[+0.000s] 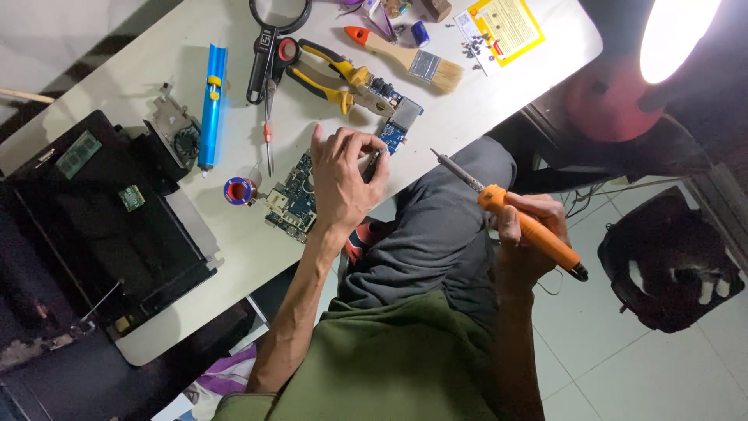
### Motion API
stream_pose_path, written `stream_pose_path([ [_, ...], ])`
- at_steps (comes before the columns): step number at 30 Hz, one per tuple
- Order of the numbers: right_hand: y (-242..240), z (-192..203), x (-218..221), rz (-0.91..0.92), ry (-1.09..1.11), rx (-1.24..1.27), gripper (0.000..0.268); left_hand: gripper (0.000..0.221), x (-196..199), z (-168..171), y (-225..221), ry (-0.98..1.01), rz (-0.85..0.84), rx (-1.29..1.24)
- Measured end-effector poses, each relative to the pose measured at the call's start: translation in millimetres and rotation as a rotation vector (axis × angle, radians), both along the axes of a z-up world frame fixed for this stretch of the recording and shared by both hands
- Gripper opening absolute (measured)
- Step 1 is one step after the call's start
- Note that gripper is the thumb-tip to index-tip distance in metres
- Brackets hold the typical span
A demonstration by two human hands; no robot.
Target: Soldering and desoldering electronic components on a laptop motherboard using a soldering iron and desoldering pump.
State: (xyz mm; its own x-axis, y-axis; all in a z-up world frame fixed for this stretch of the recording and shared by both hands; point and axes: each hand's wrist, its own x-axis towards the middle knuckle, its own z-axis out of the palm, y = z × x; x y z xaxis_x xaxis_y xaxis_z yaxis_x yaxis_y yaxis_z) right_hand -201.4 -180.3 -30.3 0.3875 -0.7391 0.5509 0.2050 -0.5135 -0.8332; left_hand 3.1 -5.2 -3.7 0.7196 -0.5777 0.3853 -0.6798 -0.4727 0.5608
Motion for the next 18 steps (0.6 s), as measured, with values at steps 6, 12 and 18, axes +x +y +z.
stream_pose_path([
  [6, 7, 6, -4, 0.039, 0.009, 0.143, 0.025, 0.016, -1, 4, 0, -0.019, 0.009, 0.042],
  [12, 12, 31, 6, 0.058, -0.03, 0.166, 0.035, 0.014, -2, 8, 0, 0.019, 0.002, 0.046],
  [18, 11, 37, 7, -0.02, 0.035, 0.264, 0.028, 0.011, -3, 10, 0, -0.028, 0.004, -0.024],
])
